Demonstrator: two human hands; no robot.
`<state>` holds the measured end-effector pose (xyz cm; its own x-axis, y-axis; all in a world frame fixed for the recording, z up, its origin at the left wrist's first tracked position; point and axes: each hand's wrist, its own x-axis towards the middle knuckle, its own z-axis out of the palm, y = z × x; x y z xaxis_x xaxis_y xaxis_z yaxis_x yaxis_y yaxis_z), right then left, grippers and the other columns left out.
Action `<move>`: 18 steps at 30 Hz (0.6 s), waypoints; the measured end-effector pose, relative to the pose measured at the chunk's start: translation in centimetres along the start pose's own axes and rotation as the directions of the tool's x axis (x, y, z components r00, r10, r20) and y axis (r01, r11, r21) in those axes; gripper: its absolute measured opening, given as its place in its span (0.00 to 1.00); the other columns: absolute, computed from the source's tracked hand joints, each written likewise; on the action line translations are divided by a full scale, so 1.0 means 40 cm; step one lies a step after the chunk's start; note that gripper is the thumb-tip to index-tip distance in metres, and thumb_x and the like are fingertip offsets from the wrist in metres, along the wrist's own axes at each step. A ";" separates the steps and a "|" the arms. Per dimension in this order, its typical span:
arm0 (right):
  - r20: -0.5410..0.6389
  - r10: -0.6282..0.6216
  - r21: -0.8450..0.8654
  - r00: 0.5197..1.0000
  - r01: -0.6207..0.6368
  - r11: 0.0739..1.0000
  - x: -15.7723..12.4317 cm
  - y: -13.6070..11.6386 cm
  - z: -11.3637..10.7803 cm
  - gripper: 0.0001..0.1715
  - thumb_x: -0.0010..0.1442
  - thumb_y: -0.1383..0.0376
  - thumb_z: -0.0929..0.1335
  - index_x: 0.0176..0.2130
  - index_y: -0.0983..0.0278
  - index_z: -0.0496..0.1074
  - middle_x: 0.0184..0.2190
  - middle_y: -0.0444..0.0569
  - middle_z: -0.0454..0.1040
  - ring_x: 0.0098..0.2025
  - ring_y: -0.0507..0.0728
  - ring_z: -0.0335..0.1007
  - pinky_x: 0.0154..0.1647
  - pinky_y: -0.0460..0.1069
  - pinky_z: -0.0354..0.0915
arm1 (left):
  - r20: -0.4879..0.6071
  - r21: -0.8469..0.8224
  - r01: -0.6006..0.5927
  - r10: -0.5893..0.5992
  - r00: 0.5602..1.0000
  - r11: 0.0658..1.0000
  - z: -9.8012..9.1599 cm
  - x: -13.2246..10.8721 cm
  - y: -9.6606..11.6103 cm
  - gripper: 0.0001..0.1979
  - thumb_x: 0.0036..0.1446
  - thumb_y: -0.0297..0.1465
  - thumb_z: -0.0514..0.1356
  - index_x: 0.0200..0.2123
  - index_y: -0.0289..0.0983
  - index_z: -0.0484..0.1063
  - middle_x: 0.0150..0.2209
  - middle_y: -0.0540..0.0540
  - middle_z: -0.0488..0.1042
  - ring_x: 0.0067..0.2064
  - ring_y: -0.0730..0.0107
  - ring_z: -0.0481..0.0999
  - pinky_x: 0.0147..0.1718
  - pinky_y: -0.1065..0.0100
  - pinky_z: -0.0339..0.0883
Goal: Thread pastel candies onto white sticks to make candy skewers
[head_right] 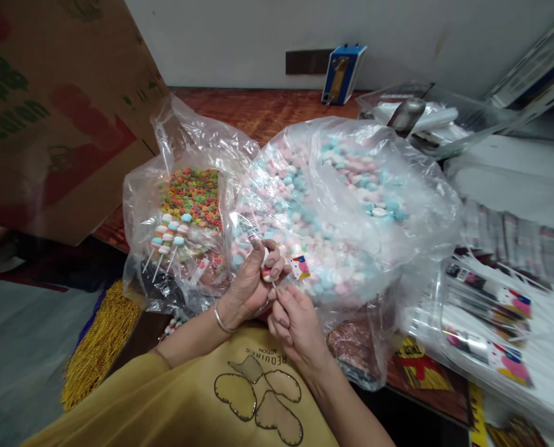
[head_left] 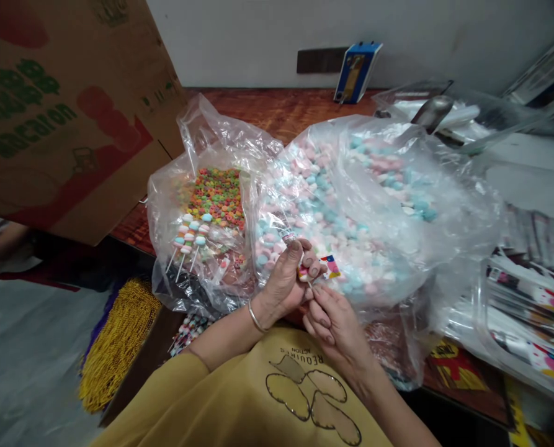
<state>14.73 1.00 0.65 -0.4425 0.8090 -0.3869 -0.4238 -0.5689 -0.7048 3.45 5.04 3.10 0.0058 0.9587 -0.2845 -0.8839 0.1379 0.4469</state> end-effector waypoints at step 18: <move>0.540 -0.667 -0.827 0.514 0.469 -0.309 -0.024 -0.001 -0.057 0.10 0.71 0.70 0.64 0.47 0.65 0.74 0.29 0.48 0.80 0.28 0.54 0.74 0.31 0.49 0.63 | -0.136 -0.069 -0.124 0.114 0.984 0.990 0.052 0.026 0.086 0.17 0.56 0.44 0.71 0.34 0.37 0.72 0.22 0.59 0.58 0.21 0.83 0.58 0.29 0.75 0.65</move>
<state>16.94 0.59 -0.32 -0.3718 0.7147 0.5924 0.5774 0.6777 -0.4553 1.39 7.05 6.12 -0.1585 0.9254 -0.3442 -0.9078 0.0006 0.4195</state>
